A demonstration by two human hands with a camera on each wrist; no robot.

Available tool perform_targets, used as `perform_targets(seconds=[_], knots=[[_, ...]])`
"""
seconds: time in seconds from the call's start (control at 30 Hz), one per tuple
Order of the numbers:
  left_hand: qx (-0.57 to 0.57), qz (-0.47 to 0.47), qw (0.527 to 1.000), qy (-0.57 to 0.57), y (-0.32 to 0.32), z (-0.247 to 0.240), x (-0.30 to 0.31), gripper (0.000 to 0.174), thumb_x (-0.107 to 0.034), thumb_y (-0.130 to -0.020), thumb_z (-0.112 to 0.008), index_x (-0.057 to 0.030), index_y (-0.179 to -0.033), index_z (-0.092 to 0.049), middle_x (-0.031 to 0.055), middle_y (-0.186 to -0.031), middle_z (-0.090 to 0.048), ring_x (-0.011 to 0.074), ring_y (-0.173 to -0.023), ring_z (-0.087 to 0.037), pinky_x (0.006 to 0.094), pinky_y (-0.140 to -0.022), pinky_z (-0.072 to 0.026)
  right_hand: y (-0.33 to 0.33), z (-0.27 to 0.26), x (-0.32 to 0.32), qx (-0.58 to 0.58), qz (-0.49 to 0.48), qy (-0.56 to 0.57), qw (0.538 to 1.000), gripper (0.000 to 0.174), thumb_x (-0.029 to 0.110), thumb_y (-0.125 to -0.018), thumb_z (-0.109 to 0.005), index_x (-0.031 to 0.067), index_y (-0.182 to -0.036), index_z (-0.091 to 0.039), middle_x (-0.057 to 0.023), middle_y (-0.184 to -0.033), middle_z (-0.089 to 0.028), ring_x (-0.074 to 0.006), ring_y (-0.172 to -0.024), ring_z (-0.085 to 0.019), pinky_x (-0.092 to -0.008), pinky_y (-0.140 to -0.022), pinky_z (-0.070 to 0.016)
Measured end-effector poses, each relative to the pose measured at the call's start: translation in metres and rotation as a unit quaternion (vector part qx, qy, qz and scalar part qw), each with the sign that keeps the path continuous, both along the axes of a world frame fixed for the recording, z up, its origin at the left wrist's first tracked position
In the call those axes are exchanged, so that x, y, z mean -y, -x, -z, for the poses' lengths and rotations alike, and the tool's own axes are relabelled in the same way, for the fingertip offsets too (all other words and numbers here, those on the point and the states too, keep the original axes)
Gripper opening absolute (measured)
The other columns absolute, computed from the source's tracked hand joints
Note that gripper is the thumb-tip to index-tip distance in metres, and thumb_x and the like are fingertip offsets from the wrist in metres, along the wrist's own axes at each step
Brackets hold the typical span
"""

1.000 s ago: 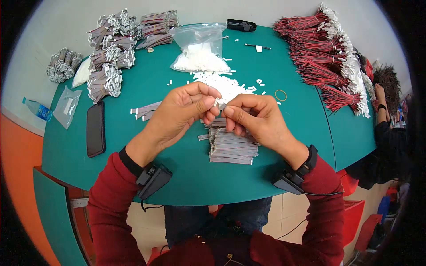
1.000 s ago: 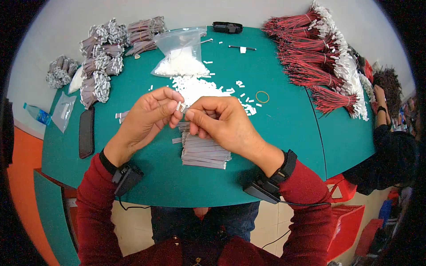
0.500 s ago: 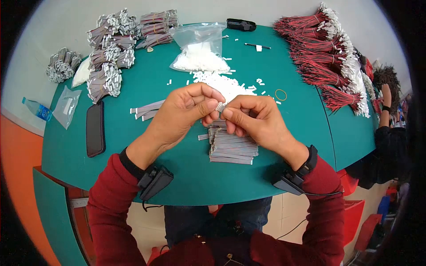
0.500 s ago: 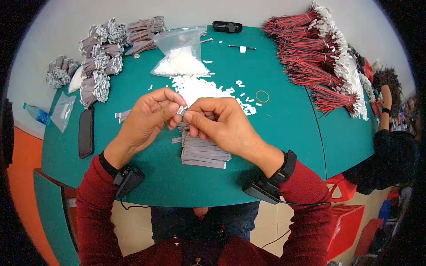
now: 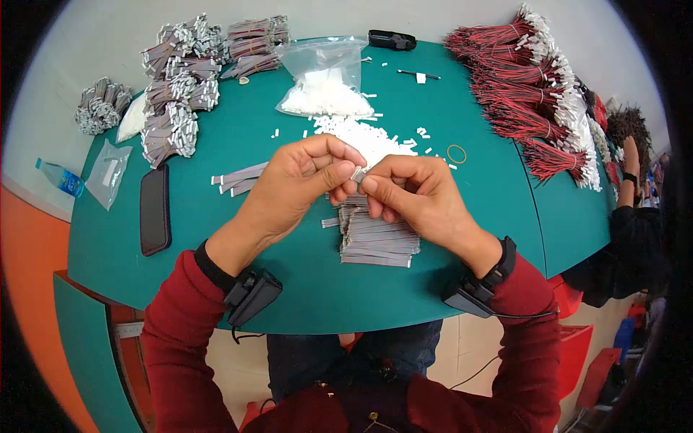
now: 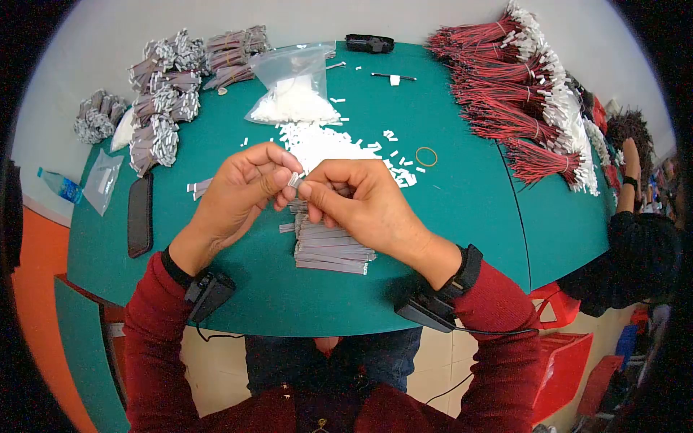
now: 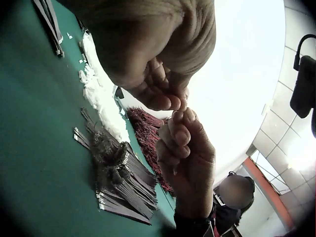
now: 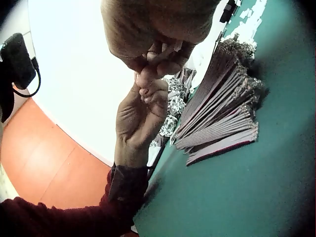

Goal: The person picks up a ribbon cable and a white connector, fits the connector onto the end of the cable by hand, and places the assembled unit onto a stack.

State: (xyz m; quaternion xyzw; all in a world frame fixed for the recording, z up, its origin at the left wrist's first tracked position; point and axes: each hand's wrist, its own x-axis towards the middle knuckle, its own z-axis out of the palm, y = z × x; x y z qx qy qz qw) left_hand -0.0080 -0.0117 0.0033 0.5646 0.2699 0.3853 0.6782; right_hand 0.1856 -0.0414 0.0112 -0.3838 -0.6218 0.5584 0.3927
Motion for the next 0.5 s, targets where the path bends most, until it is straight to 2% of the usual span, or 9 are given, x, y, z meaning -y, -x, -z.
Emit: perform_targets(seconds=[0.5], knots=[[0.007,0.007,1.0,0.007,-0.0001,-0.0001,0.0005,0.017,-0.014,-0.089,-0.058,-0.0008,-0.099,-0.06,0.0019,-0.079,-0.06,0.0067,-0.068,-0.053,0.02,-0.065,-0.0448,-0.0003,-0.0016,-0.0002,0.004,-0.001,-0.004,1.0,0.015,0.013,-0.089,-0.056,0.0011,-0.082,-0.063,0.0015,-0.065,-0.059,-0.0018,-0.055,-0.049,-0.0175,-0.049,-0.0387]])
